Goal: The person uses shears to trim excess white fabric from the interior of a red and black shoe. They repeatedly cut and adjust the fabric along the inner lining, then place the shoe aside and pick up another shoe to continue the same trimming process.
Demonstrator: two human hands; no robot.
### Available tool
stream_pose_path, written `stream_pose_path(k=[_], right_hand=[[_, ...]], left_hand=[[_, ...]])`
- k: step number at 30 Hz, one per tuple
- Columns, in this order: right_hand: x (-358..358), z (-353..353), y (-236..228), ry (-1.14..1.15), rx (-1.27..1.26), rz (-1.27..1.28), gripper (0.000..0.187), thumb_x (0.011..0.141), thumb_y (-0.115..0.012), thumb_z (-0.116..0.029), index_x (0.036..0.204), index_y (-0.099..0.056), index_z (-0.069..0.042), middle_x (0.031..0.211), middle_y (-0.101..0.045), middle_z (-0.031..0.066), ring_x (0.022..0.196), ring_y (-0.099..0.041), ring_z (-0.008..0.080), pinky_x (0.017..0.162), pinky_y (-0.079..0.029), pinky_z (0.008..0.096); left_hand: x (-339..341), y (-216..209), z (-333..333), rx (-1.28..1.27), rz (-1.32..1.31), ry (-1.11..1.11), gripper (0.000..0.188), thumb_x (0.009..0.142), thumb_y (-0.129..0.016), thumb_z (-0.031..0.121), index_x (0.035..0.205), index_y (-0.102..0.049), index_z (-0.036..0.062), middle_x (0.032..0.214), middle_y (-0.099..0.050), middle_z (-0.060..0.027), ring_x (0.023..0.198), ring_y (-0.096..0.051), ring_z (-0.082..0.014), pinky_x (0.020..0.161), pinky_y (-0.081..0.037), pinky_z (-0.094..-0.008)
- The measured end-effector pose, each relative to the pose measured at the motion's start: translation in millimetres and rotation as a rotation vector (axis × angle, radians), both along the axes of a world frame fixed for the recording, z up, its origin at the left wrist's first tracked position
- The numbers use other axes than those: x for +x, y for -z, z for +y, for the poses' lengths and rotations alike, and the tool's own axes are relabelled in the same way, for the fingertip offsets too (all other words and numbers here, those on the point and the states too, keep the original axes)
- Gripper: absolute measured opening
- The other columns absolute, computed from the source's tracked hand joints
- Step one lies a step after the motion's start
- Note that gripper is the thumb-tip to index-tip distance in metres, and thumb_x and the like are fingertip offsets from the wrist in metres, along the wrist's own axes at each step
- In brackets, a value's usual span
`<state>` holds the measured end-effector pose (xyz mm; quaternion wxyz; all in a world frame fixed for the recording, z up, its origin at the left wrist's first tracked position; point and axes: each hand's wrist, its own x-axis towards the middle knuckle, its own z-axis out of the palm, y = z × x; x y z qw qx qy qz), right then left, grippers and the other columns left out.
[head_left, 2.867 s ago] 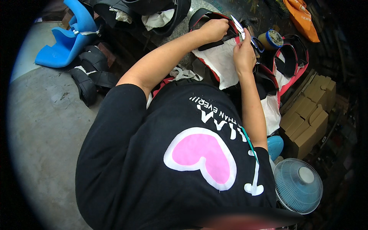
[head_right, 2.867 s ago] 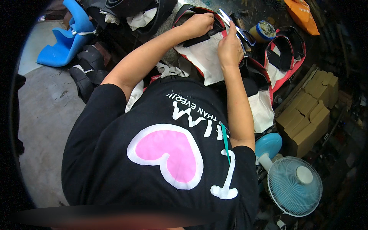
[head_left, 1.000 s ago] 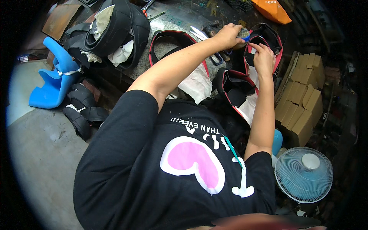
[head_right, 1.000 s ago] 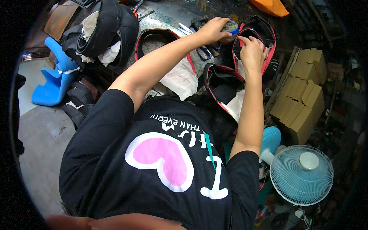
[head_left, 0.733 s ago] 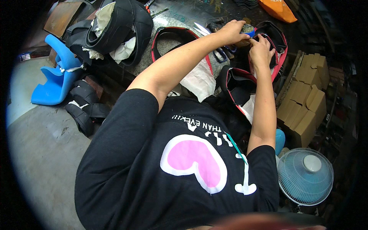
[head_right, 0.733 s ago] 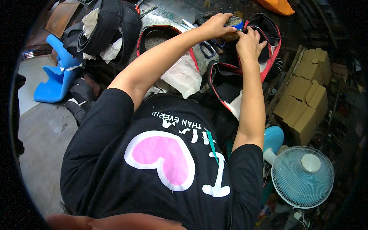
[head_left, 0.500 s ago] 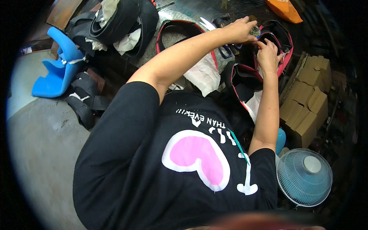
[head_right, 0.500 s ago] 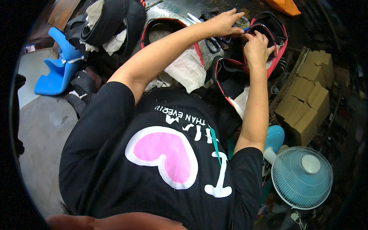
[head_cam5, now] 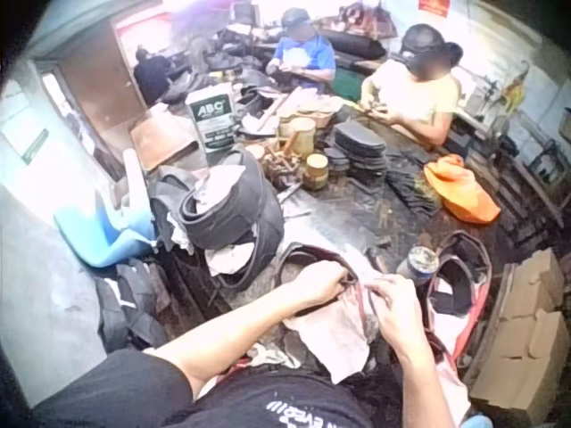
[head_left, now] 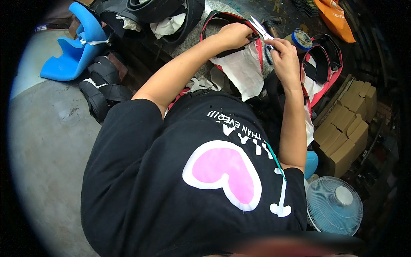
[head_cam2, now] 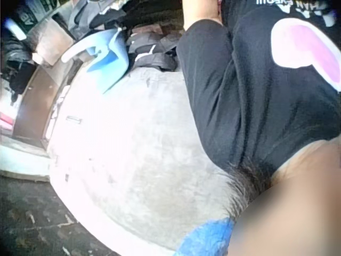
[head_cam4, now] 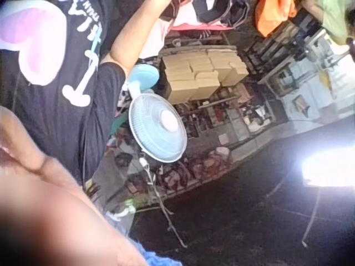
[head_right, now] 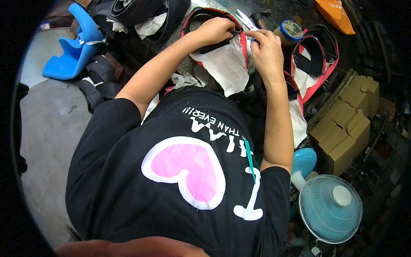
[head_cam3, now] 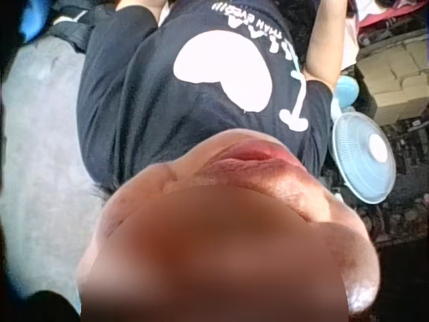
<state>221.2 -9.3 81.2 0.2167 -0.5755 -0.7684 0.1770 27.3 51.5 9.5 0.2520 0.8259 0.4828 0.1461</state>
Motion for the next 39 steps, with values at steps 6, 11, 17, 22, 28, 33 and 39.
stream_pose_path(k=[6,11,17,22,28,33,39], right_hand=[[-12,11,34,-0.025,0.049,-0.188,0.036,0.084,-0.059,-0.015,0.115,-0.072,-0.03,0.135,-0.053,0.0143,0.122,-0.048,0.0361,0.101,-0.044,0.042],[-26,19,46,-0.088,0.161,-0.484,0.042,0.086,-0.06,-0.019,0.124,-0.066,-0.035,0.151,-0.039,0.0126,0.136,-0.037,0.0367,0.11,-0.031,0.055],[-26,11,39,-0.191,0.119,-0.608,0.039,0.085,-0.064,-0.026,0.122,-0.067,-0.036,0.155,-0.034,0.0088,0.143,-0.028,0.0348,0.111,-0.021,0.0652],[-19,-1,27,-0.149,0.252,-0.702,0.035,0.082,-0.069,-0.033,0.117,-0.069,-0.033,0.156,-0.033,0.0062,0.144,-0.026,0.0325,0.11,-0.014,0.0694],[-38,-13,32,-0.259,0.126,-0.848,0.035,0.079,-0.069,-0.046,0.11,-0.072,-0.029,0.156,-0.032,0.003,0.145,-0.024,0.0301,0.111,-0.013,0.068],[-26,-6,26,-0.211,0.151,-0.867,0.043,0.079,-0.069,-0.046,0.12,-0.068,-0.031,0.157,-0.029,0.0012,0.145,-0.023,0.0294,0.112,-0.01,0.0671],[-11,-1,22,-0.06,0.263,-0.784,0.049,0.079,-0.07,-0.048,0.124,-0.066,-0.028,0.155,-0.034,0.0047,0.145,-0.025,0.0304,0.11,-0.009,0.0697]], left_hand=[[-6,22,21,-0.45,-0.255,-0.159,0.02,0.082,-0.073,0.013,0.095,-0.07,-0.0019,0.079,-0.07,-0.0128,0.071,-0.069,-0.0197,0.063,-0.055,-0.0321],[-10,30,22,-0.635,-0.506,-0.237,0.019,0.089,-0.066,0.008,0.101,-0.068,-0.0056,0.083,-0.069,-0.0099,0.072,-0.069,-0.016,0.063,-0.058,-0.0266],[-12,33,23,-0.729,-0.578,-0.273,0.017,0.09,-0.064,0.007,0.102,-0.068,-0.0044,0.085,-0.07,-0.01,0.072,-0.069,-0.0159,0.065,-0.058,-0.0259],[-6,32,20,-0.598,-0.47,-0.249,0.018,0.089,-0.064,0.009,0.1,-0.068,-0.0039,0.084,-0.07,-0.0089,0.07,-0.068,-0.015,0.064,-0.057,-0.0267],[4,33,19,-0.483,-0.354,-0.208,0.019,0.088,-0.063,0.012,0.099,-0.069,-0.0033,0.078,-0.069,-0.0099,0.066,-0.067,-0.0162,0.063,-0.056,-0.0301],[3,36,18,-0.306,-0.261,-0.135,0.021,0.087,-0.065,0.013,0.099,-0.069,-0.0035,0.077,-0.069,-0.0112,0.067,-0.068,-0.0167,0.064,-0.056,-0.0313],[2,40,12,-0.121,-0.208,-0.105,0.024,0.085,-0.063,0.02,0.1,-0.068,0.0012,0.082,-0.07,-0.0172,0.076,-0.069,-0.0282,0.074,-0.053,-0.0395]])
